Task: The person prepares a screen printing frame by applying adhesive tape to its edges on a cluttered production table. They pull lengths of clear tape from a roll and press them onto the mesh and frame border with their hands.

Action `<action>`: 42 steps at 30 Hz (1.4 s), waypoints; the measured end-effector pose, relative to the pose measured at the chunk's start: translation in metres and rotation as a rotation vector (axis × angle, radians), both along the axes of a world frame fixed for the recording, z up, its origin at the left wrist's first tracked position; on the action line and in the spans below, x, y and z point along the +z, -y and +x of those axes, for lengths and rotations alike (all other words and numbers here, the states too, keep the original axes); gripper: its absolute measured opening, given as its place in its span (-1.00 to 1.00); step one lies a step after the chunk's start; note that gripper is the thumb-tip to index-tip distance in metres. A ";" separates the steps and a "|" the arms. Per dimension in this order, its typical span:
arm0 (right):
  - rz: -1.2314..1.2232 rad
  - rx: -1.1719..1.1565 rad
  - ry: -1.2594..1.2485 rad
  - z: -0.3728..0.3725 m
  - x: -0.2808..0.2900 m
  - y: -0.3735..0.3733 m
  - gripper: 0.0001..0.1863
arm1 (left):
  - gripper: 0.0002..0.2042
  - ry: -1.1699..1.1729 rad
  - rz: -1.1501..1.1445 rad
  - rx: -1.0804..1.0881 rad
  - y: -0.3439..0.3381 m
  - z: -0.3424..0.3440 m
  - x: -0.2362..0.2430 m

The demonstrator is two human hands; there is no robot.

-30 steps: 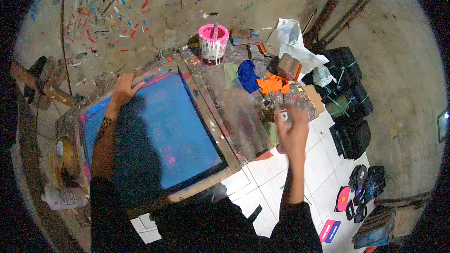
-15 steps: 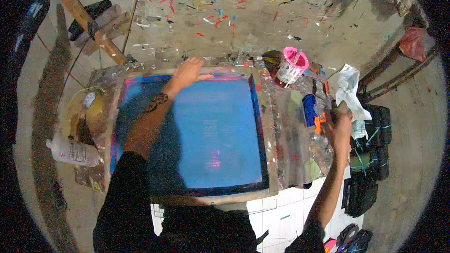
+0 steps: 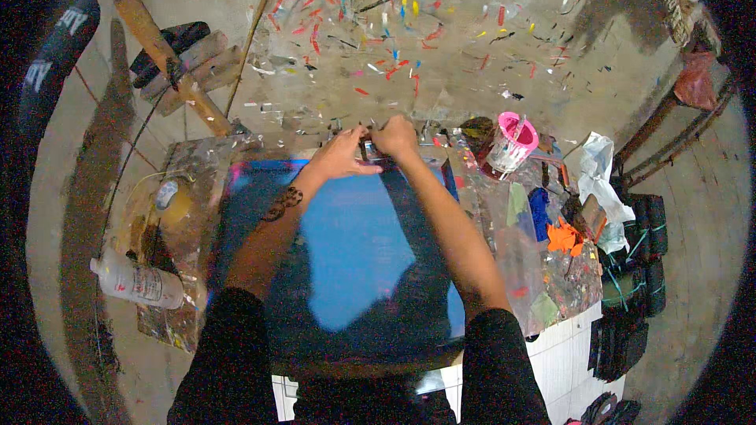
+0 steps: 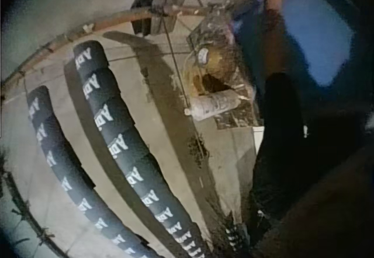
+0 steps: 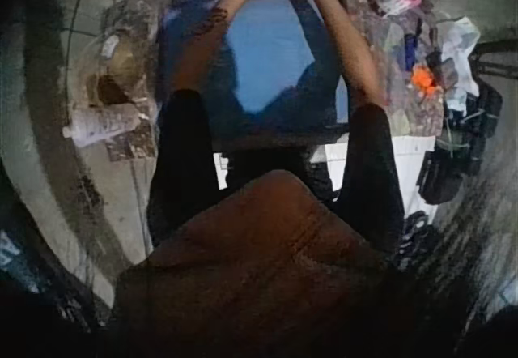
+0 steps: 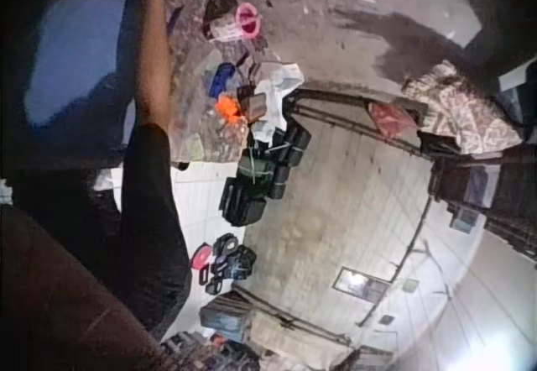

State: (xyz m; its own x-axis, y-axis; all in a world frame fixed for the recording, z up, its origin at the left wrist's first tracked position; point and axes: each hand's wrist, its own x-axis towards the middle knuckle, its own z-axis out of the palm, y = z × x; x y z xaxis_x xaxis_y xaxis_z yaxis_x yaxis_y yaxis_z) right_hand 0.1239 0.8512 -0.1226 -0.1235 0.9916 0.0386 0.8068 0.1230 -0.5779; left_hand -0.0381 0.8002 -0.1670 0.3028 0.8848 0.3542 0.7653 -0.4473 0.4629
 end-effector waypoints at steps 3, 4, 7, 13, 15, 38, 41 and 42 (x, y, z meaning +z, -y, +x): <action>0.104 -0.071 0.118 -0.005 -0.011 0.004 -0.53 | -0.23 0.032 0.021 -0.039 -0.002 -0.004 -0.004; 0.116 -0.033 0.136 -0.001 -0.015 0.005 -0.53 | -0.23 0.036 0.021 -0.039 -0.002 -0.002 -0.004; 0.201 0.044 0.249 0.007 -0.029 0.011 -0.52 | -0.36 -0.064 0.031 -0.037 -0.004 0.002 -0.003; 0.072 0.056 0.032 0.023 -0.013 0.001 -0.56 | -0.47 -0.142 0.058 -0.062 -0.006 -0.001 -0.006; 0.066 0.013 -0.066 0.032 -0.006 -0.011 -0.61 | -0.47 -0.268 0.052 -0.081 -0.006 0.004 -0.005; -0.331 0.171 -0.597 0.015 0.037 -0.085 -0.57 | -0.56 -0.285 0.091 -0.046 -0.005 0.002 -0.008; -0.272 0.165 0.007 0.024 0.012 -0.094 -0.48 | -0.55 -0.256 0.093 -0.062 -0.004 0.017 -0.002; -0.312 0.196 0.254 0.024 0.004 -0.099 -0.47 | -0.56 -0.266 0.093 -0.057 -0.004 0.018 0.000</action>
